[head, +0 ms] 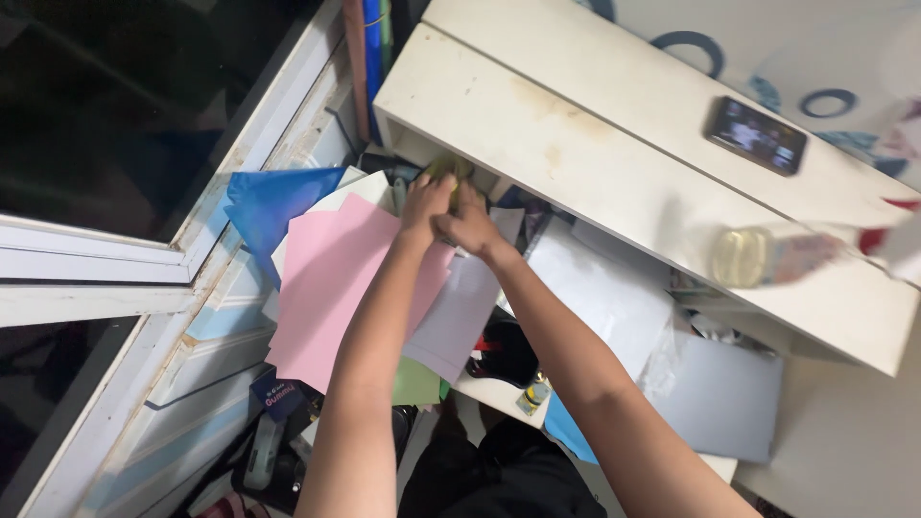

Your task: The person wipes a white shelf with a yellow cloth, then hangs the cloth on a nearby chair. They proceed to organize items on the shelf, including a spray bottle, papers, and a white cable, which they coil and place on the shelf. Finally, they pick up a black mesh pen holder and a black cloth.

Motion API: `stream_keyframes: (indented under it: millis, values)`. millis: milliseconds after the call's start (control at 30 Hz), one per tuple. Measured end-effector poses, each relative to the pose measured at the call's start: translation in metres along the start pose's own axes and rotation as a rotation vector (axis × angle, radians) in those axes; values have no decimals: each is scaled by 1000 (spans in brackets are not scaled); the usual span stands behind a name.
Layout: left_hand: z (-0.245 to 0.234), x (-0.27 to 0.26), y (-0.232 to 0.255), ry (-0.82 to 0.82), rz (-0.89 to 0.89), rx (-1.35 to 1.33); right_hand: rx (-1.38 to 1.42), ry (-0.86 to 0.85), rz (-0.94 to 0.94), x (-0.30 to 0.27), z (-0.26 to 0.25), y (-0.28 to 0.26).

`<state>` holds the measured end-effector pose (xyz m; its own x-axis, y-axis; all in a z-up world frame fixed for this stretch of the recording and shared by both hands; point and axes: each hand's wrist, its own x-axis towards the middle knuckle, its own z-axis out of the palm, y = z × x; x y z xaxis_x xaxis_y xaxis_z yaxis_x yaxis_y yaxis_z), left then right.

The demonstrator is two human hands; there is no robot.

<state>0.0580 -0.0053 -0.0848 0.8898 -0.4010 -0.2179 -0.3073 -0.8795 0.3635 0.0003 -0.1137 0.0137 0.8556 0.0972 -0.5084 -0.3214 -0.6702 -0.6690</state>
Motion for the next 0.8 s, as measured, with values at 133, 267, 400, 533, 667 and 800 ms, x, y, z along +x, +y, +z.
stream_keyframes:
  millis: [133,267,400,533,667,800]
  values:
    - [-32,-56,43,112,68,-349,51,123,-162,-83,-22,5]
    - [-66,-90,96,187,143,-545,-40,580,-490,-98,-40,65]
    - [-105,-125,149,299,307,-683,-32,789,-470,-124,-82,91]
    - [-121,-112,163,515,426,-535,-82,963,-491,-151,-126,76]
    - [-140,-98,159,673,456,-286,-99,1005,-512,-138,-135,51]
    - [-122,-77,117,630,186,-8,-282,662,-499,-80,-114,43]
